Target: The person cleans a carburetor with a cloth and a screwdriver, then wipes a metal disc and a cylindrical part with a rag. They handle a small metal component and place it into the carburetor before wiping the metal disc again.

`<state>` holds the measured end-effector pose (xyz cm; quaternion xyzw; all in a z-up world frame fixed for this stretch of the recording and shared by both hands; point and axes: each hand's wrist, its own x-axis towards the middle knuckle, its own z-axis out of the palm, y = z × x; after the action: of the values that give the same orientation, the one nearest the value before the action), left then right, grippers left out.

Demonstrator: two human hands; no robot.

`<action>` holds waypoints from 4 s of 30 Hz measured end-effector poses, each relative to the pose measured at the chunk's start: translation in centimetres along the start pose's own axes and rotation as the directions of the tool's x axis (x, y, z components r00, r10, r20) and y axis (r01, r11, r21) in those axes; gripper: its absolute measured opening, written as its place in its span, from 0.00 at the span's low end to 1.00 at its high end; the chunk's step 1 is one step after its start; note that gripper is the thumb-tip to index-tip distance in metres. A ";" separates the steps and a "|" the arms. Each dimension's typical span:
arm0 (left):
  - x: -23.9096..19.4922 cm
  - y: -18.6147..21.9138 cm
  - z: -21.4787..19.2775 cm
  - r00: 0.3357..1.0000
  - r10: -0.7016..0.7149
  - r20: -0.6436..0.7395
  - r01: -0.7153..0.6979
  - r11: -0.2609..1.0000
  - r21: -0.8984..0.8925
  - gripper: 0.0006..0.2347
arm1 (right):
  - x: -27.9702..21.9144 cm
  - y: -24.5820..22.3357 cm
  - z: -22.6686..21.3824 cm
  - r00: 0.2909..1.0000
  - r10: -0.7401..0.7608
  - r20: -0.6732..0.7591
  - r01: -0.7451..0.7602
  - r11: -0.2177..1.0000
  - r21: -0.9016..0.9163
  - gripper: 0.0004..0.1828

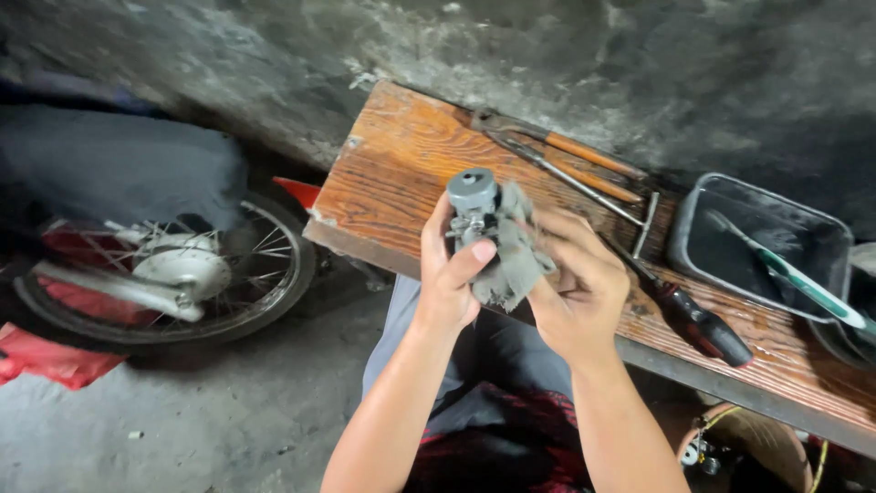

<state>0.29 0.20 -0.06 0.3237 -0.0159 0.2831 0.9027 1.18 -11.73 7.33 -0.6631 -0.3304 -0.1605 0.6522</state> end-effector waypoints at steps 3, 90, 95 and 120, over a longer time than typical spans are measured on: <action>-0.1 0.4 1.0 1.000 -0.004 0.003 0.004 1.000 0.031 0.26 | -0.9 0.6 -1.2 0.997 0.032 -0.064 -0.041 0.988 -0.147 0.08; 0.8 -0.5 -1.2 0.999 -0.032 0.026 0.034 0.998 -0.062 0.21 | -1.3 3.3 -2.1 0.936 0.280 -0.213 -0.254 0.957 0.142 0.04; 1.8 -1.7 -1.4 0.999 -0.008 0.048 0.009 1.000 -0.017 0.16 | 0.2 0.1 -0.9 0.996 0.053 0.072 -0.035 0.974 -0.226 0.08; 1.5 1.7 3.6 0.972 0.206 0.109 -0.225 0.951 0.210 0.19 | 0.0 -0.8 -2.8 0.993 -0.119 0.006 0.115 0.950 -0.291 0.06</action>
<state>1.26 -0.12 4.12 0.4305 -0.0584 0.3657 0.8231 1.29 -14.52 8.25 -0.7301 -0.3381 -0.2496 0.5388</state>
